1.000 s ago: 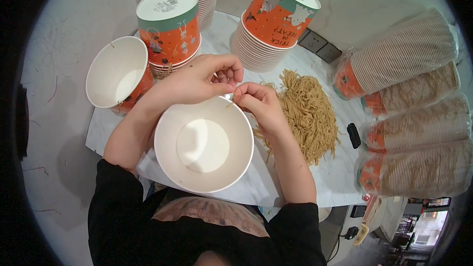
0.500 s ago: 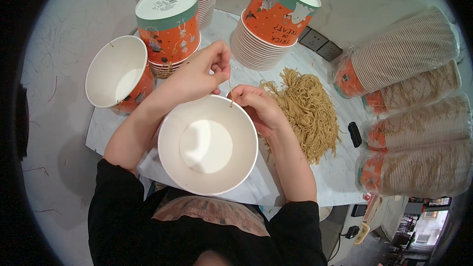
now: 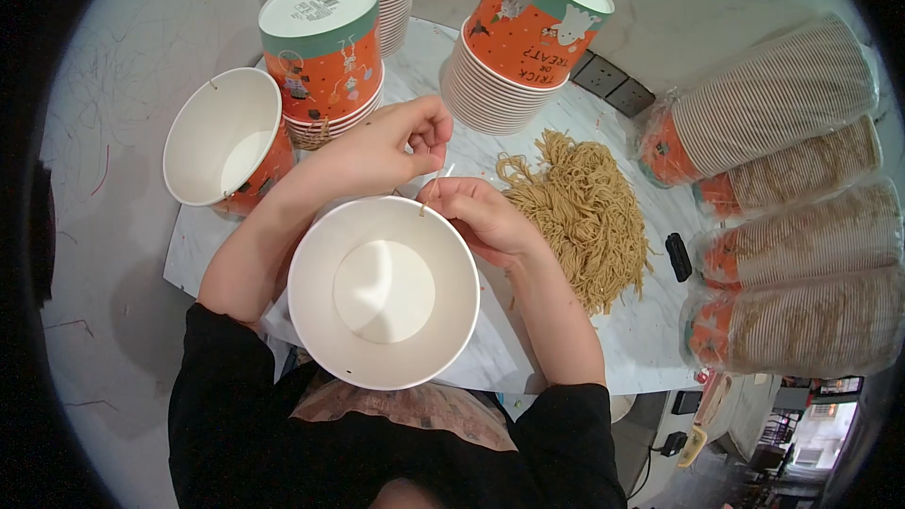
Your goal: Attaching string handles to decorative paper buckets for packaging.
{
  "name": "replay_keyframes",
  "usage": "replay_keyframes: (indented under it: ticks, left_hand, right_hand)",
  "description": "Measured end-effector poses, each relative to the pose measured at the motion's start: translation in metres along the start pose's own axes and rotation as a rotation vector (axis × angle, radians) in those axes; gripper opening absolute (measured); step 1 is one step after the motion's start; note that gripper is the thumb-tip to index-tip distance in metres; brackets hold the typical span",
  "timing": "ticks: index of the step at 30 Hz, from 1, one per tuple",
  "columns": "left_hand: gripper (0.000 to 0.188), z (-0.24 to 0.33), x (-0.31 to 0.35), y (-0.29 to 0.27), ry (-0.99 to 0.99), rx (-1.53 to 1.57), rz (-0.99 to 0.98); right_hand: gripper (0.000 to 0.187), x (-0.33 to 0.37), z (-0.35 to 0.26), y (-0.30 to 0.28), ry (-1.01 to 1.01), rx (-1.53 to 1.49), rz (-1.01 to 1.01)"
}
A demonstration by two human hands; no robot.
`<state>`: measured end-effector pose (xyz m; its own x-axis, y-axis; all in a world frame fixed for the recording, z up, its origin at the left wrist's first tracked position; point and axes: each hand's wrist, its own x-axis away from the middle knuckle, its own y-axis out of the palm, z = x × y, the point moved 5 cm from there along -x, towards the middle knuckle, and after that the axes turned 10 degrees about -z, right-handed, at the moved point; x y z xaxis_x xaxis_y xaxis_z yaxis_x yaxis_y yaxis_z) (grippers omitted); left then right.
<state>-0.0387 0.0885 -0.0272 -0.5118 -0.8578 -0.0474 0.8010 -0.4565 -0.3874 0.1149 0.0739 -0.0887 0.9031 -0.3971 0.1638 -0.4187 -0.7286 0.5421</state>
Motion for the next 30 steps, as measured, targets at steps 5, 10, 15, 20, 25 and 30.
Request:
replay_keyframes:
  ticks: [5,10,15,20,25,30]
  left_hand:
    - [0.019,-0.003,-0.002,-0.001,-0.017,0.077,0.000]
    - [0.019,-0.004,-0.004,0.004,-0.016,0.079,-0.010]
    - [0.017,-0.005,-0.004,0.005,-0.009,0.075,0.033]
    - [0.015,-0.002,-0.004,0.000,0.020,0.059,0.107]
    - [0.017,0.006,0.001,0.004,0.022,0.084,0.148]
    - [0.018,0.008,0.003,0.005,0.024,0.064,0.133]
  right_hand:
    - [0.012,-0.004,-0.004,0.008,-0.059,-0.044,0.102]
    - [0.012,-0.001,-0.002,0.005,-0.065,-0.038,0.093]
    - [0.012,-0.001,-0.002,0.003,-0.056,-0.003,0.130]
    - [0.011,-0.001,-0.003,-0.007,-0.094,0.018,0.126]
    - [0.009,0.002,-0.006,-0.005,-0.092,-0.001,0.083]
    - [0.009,0.003,-0.006,-0.005,-0.108,0.004,0.021]
